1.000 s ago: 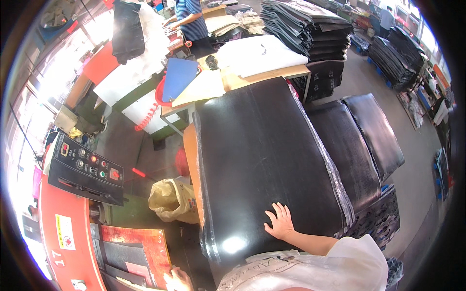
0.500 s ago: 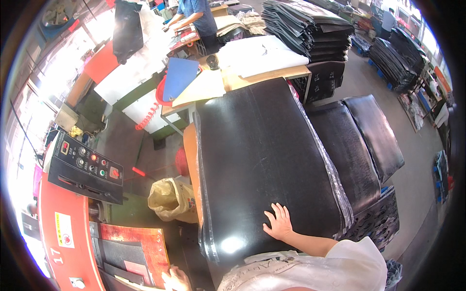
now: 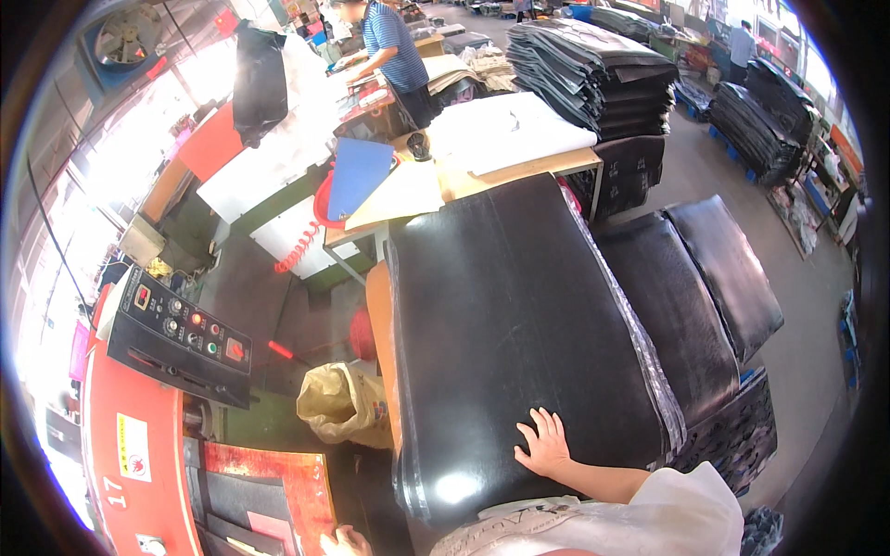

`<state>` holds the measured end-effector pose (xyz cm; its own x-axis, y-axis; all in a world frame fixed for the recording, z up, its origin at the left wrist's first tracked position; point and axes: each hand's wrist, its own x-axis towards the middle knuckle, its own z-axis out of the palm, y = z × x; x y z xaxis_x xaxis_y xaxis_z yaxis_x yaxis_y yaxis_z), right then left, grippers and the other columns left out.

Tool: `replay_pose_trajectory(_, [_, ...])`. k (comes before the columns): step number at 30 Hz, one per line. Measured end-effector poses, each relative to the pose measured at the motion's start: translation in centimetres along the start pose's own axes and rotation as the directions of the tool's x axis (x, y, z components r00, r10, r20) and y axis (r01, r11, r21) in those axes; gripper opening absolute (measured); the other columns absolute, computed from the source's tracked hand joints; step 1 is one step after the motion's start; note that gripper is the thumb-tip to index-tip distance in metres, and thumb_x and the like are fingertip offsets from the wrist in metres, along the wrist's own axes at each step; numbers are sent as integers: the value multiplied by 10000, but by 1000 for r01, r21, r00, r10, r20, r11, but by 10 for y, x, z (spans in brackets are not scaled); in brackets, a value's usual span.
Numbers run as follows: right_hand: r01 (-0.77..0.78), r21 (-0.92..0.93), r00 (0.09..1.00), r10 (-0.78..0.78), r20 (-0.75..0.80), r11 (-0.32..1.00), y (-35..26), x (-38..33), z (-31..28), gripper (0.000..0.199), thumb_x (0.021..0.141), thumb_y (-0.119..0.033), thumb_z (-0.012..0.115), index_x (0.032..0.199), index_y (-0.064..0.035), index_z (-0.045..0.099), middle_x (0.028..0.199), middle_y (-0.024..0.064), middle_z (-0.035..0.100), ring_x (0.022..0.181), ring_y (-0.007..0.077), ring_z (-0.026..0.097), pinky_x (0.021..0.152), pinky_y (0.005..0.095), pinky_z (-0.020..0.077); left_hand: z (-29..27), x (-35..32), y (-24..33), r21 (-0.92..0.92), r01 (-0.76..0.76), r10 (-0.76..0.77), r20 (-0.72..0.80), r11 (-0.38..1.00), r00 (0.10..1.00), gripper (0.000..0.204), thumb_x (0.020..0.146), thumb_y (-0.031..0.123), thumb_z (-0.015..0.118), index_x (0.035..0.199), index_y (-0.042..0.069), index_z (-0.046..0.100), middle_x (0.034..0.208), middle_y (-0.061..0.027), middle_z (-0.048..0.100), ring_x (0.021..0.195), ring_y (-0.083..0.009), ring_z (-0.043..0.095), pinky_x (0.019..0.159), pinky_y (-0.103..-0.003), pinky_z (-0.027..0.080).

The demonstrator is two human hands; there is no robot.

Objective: The person places a black sheet onto a heated press, then uses a metal template and a handheld blade to cut out multiple shoe insole shapes. The person removes the cut pieces and stacks them on the press surface.

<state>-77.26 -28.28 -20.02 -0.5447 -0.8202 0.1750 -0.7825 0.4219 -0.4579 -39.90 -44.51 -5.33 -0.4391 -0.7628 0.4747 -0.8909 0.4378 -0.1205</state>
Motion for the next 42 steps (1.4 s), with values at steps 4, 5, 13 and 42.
replay_pose_trajectory(4, [-10,0,1000,10,8,1000,0,0,0,537,781,-389,652,1233,-107,586,1389,241,412,1344,397,328,1112,562,238,-1,2,1,1,-4,4,-25,1000,1000,96,769,146,679,827,202,628,761,-159,542,555,-328,536,462,-449,461])
replay_pose_trajectory(5, [-10,0,1000,10,6,1000,0,0,0,536,781,-388,653,1232,-107,587,1391,240,410,1345,397,327,1112,562,238,-1,2,1,7,-1,1,-35,1000,999,92,767,149,680,815,206,625,750,-153,539,547,-326,533,458,-449,459])
replay_pose_trajectory(13, [-12,15,1000,12,14,1000,0,0,0,539,782,-387,655,1235,-104,586,1399,235,400,1348,396,319,1117,559,232,-2,4,3,-3,-3,3,-21,1000,1000,105,757,142,682,784,218,614,715,-132,523,526,-313,516,452,-450,454])
replay_pose_trajectory(42, [-11,12,1000,10,16,1000,1,0,1,537,779,-388,660,1233,-110,591,1403,228,392,1351,393,313,1121,556,226,-5,5,9,14,5,-5,-33,1000,999,117,770,146,678,833,227,621,753,-143,534,588,-327,542,488,-456,465])
